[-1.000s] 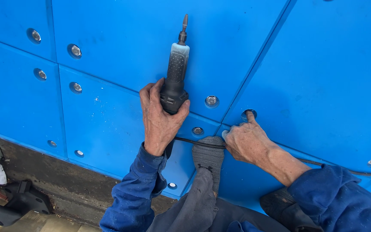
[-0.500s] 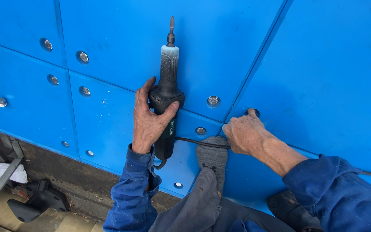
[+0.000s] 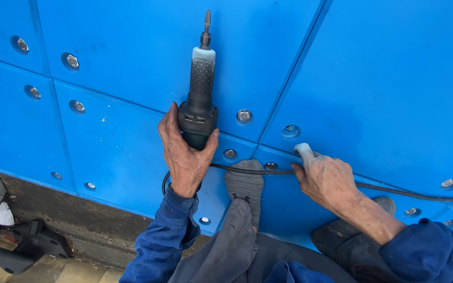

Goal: The recorder uses a rotary tool to clean bolt holes in a blue panel and then installs and tightens bolts using an impact driver.

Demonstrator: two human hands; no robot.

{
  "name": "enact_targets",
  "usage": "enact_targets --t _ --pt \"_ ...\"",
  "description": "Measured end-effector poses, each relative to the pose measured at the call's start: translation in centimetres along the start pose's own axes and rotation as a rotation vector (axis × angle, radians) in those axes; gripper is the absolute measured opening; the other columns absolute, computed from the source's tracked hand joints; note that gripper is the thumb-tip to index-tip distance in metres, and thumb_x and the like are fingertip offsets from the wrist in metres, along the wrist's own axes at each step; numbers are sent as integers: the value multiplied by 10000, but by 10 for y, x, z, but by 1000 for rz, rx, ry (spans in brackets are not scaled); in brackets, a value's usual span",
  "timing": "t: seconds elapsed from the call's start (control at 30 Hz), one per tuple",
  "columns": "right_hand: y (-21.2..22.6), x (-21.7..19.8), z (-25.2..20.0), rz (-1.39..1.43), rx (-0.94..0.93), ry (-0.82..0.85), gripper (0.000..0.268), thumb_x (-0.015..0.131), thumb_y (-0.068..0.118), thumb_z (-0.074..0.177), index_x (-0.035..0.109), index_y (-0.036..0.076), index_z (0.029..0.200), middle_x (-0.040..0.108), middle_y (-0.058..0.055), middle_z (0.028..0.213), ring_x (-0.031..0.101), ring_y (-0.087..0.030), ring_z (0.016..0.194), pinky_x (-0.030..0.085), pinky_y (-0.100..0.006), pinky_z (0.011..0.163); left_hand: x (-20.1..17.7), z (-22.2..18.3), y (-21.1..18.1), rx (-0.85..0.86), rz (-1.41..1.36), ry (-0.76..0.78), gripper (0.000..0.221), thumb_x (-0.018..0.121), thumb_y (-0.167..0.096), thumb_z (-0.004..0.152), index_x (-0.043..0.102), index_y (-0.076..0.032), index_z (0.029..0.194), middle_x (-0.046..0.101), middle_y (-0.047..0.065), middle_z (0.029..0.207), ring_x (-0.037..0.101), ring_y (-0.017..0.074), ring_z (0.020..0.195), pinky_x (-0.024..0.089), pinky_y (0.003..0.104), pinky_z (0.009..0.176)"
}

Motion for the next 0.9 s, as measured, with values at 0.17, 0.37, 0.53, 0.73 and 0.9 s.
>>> enact_targets --t 0.17,0.37,0.53,0.73,0.9 --pt "17 -15 19 -121 -50 -182 435 575 277 981 525 35 1338 662 -116 685 637 -254 451 498 -414 360 3 2 -6 -9 66 -45 1058 886 -301 847 210 -64 1625 401 265 1469 579 422 1291 647 482 905" --pt "26 -16 30 -280 5 -30 613 565 188 963 392 20 1527 632 -72 566 624 -188 422 452 -359 324 3 1 1 -47 54 -31 1091 879 -247 827 162 -59 1628 401 277 1461 584 436 1265 653 483 880" --pt "28 -1 29 -386 17 54 738 590 112 918 306 -14 1587 616 -35 511 603 -133 389 415 -316 296 3 -1 5 -15 0 12 1138 846 -159 816 89 -66 1660 362 283 1501 546 452 1312 641 494 960" --pt "37 5 36 -443 49 44 793 649 130 876 312 -58 1568 632 -32 529 601 -128 416 406 -309 307 1 -8 1 0 -73 54 1177 911 -194 836 89 -99 1673 359 259 1517 505 457 1374 595 536 1047" --pt "19 12 36 -28 90 -136 502 677 179 918 449 -67 1291 629 -112 570 645 -264 479 468 -411 390 -26 -39 -37 291 273 -316 997 956 -342 835 344 -80 1578 385 166 1376 455 365 1217 495 544 933"
Point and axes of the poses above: each hand's wrist, its own z-axis towards the middle knuckle, its own x-axis out of the palm, y = z × x, the point moved 6 cm from there along z, towards the middle knuckle
